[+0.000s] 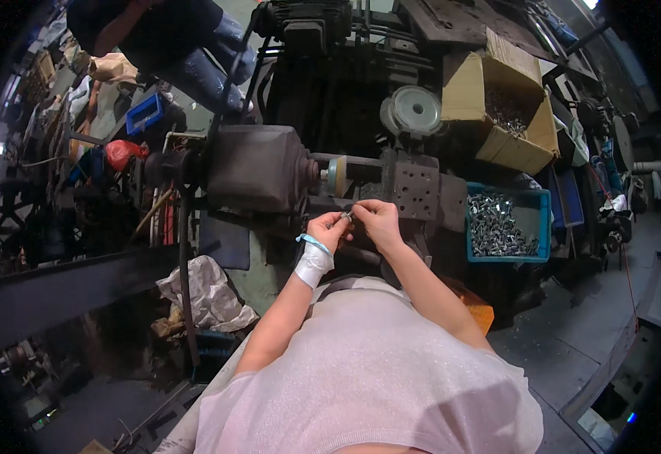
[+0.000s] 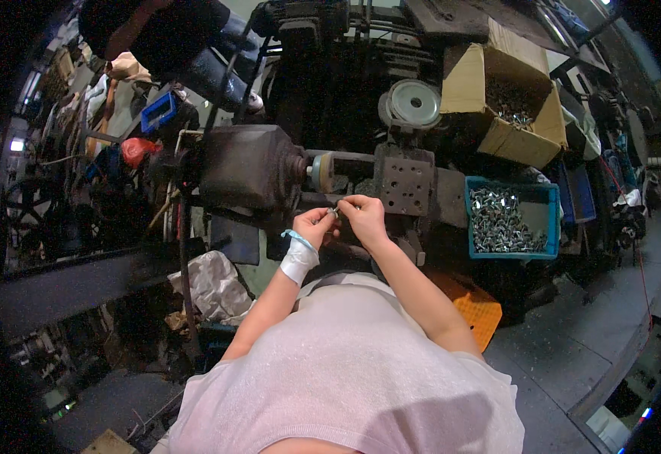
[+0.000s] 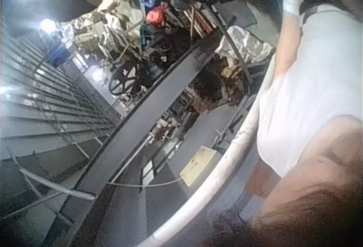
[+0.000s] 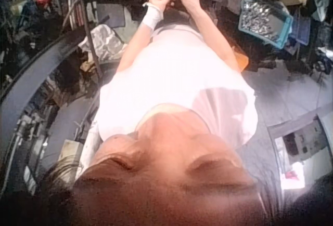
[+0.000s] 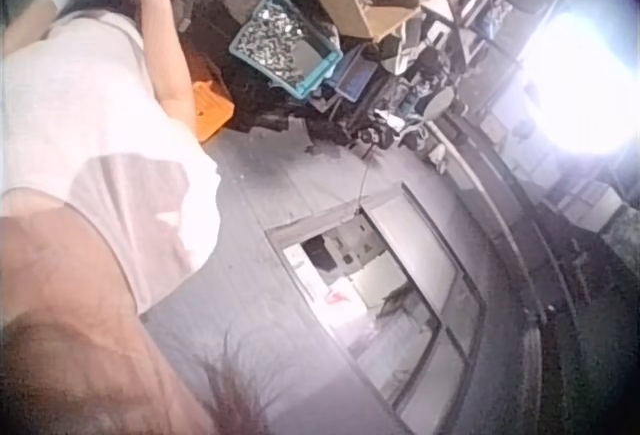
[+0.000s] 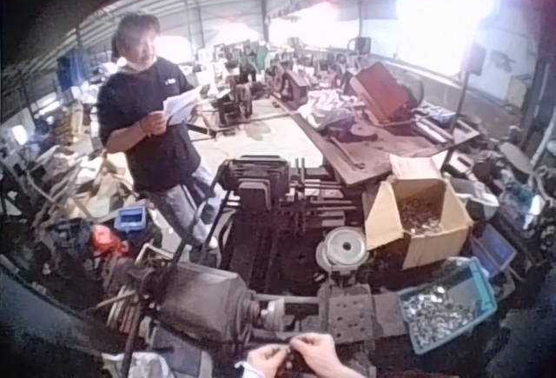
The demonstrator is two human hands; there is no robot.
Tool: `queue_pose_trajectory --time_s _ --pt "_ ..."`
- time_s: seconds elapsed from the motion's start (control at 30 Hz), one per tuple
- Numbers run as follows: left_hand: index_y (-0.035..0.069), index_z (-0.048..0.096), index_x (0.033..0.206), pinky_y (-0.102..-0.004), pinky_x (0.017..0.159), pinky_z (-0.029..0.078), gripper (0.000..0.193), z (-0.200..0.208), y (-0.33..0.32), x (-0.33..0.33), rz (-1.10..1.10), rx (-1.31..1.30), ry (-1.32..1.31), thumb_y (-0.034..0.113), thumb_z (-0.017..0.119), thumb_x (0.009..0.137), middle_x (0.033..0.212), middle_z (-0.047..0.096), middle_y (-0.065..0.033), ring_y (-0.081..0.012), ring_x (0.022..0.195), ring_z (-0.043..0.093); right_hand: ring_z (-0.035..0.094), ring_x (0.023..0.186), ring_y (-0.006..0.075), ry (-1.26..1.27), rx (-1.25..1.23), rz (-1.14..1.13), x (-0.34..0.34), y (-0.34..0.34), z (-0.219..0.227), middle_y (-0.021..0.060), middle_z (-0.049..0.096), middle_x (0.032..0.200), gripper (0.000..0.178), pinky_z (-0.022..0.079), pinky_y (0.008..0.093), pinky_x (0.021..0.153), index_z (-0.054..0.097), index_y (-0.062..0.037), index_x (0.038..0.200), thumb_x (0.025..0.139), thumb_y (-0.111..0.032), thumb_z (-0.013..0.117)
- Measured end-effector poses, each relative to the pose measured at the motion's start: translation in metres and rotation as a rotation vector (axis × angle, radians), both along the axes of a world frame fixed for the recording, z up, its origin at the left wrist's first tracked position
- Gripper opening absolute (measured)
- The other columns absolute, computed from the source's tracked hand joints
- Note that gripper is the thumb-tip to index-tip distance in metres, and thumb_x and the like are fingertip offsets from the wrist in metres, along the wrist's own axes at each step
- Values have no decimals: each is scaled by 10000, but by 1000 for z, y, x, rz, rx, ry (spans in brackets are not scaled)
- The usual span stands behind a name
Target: The person repeatedly picks up small metal parts from a blue bin and presses them against a rotating grinding wheel. The person holds the parts with both hands, rotating them to grind different surfaces, and then places them back into the bin. A second person stands nearby observing the process.
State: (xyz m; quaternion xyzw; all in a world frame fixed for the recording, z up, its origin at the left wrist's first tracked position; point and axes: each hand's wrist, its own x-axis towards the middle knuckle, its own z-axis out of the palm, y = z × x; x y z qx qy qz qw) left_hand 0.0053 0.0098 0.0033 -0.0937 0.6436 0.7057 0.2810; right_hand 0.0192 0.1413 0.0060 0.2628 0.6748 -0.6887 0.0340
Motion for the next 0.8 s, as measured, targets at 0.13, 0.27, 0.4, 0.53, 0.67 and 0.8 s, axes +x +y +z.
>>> queue_pose_trajectory --time_s 0.13,0.27,0.4,0.53,0.67,0.8 --pt "-4 572 785 -187 405 371 114 -21 3 -11 18 -24 10 95 527 819 651 579 -32 -85 505 538 570 583 130 95 241 -10 -16 -6 -8 118 619 644 201 442 268 553 635 42 803 706 -131 612" --pt "10 553 729 -188 393 365 142 -11 14 -19 113 -35 -54 128 552 808 626 570 -29 -85 478 533 570 567 137 64 230 -92 -25 -7 -10 114 621 641 183 441 271 537 639 35 790 705 -126 614" --pt "23 546 708 -188 382 356 149 -9 16 -21 145 -50 -42 135 554 807 614 569 -29 -80 465 526 532 593 88 66 224 -88 -30 -8 -5 85 622 660 169 419 233 532 640 54 777 694 -91 619" --pt "14 542 704 -197 345 322 138 -9 21 -20 213 -25 -30 108 546 806 585 557 -38 -86 443 524 533 581 93 26 193 -89 -33 -11 18 85 616 651 168 419 234 523 639 55 775 695 -91 617" --pt "29 542 706 -187 384 361 144 -19 18 -22 175 -63 -6 127 543 812 612 570 -30 -74 473 524 537 405 123 81 181 -108 -35 -14 17 97 596 606 143 411 244 343 627 55 779 735 -74 582" --pt "2 545 765 -182 421 405 115 -28 16 -22 206 28 -35 109 550 808 673 581 -46 -84 503 538 547 469 115 20 121 -112 -34 -16 20 88 603 621 149 431 245 406 626 55 780 731 -81 590"
